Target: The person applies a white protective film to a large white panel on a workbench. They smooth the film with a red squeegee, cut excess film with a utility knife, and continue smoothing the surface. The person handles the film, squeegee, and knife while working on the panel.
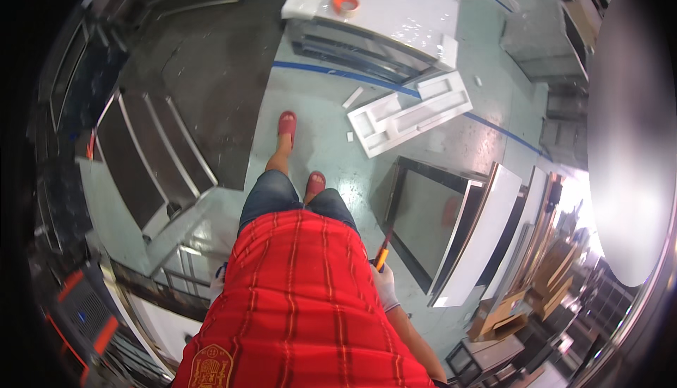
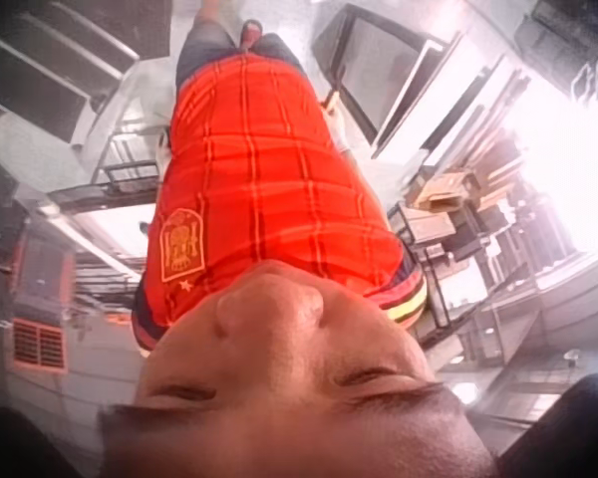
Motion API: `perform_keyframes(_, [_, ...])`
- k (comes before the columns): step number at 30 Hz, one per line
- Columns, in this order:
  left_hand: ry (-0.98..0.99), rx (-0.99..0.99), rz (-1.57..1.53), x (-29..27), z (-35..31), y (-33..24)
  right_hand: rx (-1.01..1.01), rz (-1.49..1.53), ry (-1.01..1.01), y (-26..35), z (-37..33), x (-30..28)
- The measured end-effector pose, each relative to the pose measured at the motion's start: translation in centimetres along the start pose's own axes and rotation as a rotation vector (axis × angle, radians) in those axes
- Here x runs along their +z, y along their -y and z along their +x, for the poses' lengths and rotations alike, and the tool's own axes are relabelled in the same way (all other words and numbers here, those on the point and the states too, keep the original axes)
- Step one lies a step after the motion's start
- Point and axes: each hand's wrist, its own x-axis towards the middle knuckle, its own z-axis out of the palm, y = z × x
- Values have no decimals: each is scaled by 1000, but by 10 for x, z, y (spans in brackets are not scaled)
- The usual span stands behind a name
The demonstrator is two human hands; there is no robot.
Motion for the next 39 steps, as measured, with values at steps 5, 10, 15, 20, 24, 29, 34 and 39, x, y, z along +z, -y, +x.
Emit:
perform_keyframes(5, [18,57,247,-14,83,-110,32,340,-297,-31,34,44])
perform_keyframes(10, [94,119,581,-10,161,-211,-12,83,-612,-48,-2,157])
perform_keyframes(15, [220,323,890,70,262,-318,-211,346,-837,21,107,200])
perform_keyframes(20, [267,612,1309,191,312,-411,-80,333,-672,74,154,168])
perform_keyframes(24, [261,719,1557,269,319,-456,-4,500,-638,92,181,129])
perform_keyframes(29, [249,770,1609,414,365,-461,-3,864,-462,105,308,94])
perform_keyframes(34, [436,849,1414,592,494,-396,-56,1139,-422,129,425,114])
perform_keyframes(39, [561,859,1456,767,687,-275,-60,1160,-501,133,457,103])
